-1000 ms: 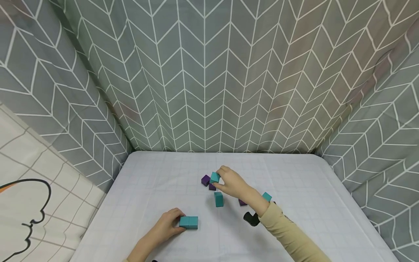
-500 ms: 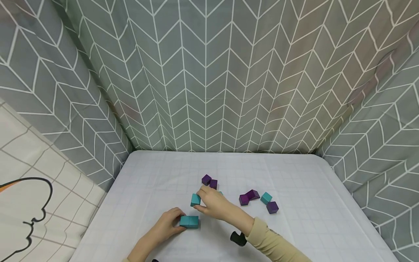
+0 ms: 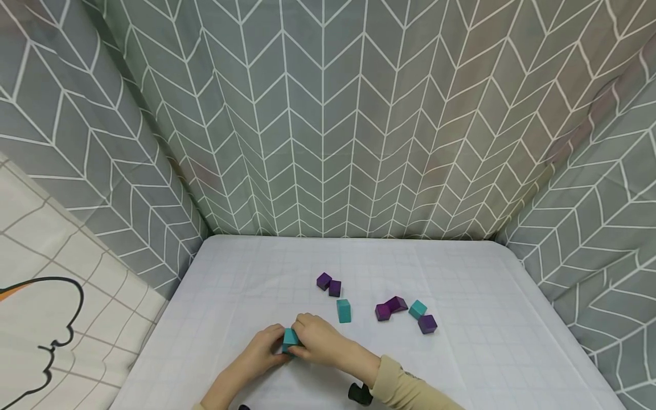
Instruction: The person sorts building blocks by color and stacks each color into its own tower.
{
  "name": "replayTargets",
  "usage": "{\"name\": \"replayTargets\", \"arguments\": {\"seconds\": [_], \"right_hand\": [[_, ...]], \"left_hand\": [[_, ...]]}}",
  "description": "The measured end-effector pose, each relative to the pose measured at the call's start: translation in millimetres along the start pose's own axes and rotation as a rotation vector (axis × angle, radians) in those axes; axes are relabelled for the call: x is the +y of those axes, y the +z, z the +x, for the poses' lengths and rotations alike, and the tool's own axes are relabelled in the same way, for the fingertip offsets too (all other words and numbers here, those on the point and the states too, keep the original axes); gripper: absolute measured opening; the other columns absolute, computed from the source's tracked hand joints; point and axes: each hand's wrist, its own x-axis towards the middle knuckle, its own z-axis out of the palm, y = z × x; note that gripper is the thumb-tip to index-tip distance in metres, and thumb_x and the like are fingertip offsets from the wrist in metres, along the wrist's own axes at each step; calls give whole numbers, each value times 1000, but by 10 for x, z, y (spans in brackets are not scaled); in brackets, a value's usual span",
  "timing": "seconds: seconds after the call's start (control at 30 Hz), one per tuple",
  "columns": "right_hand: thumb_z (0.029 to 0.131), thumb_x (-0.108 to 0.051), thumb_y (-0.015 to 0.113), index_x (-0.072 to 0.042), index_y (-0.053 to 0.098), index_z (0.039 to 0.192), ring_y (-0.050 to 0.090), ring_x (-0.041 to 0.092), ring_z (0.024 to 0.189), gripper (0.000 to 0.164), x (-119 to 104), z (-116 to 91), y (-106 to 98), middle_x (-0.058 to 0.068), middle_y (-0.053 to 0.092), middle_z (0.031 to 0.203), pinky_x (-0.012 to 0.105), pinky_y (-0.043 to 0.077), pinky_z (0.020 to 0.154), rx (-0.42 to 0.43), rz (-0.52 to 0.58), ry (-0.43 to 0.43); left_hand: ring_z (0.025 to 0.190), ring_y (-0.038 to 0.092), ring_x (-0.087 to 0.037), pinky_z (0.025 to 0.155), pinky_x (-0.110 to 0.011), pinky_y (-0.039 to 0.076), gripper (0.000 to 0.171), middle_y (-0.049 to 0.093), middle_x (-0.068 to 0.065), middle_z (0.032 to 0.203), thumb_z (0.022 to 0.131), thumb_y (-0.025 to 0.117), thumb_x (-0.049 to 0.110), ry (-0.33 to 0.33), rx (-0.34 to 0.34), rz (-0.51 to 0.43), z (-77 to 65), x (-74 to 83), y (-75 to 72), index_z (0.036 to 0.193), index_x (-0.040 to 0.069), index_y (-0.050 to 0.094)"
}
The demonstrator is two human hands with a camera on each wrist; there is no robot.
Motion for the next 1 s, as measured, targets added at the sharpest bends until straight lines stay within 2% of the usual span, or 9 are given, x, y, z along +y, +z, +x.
{"name": "replayTargets", "arguments": {"seconds": [0.2,0.4,0.83,1.0], "right_hand": [[79,-38,64,-9,59,89,39,2,67,30,-48,12,95,-7,46,76,11,32,55,-6,-28,-17],[76,-37,67,-9,59,90,43,4,71,33,-73,54,163,-7,49,77,11,35,58,27,-32,-7],[72,-38,70,-11,59,84,43,6,71,32,-112,101,181,-6,50,78,13,34,57,40,-114,46],[71,-38,71,-12,60,81,43,6,69,31,-105,98,176,-6,49,75,13,33,54,20,-109,69]], "left_hand": [[89,53,-6,82,-25,46,35,54,16,91,64,77,17,-23,-4,28,12,-18,5,94,17,58],[86,53,-6,79,-26,47,39,55,13,91,61,78,12,15,21,50,10,-43,15,94,13,58],[86,52,-5,79,-25,46,37,54,15,90,62,78,15,4,24,26,14,-57,9,93,16,58],[87,52,-4,80,-24,46,35,54,16,90,64,77,18,16,39,15,9,-63,25,93,17,58]]}}
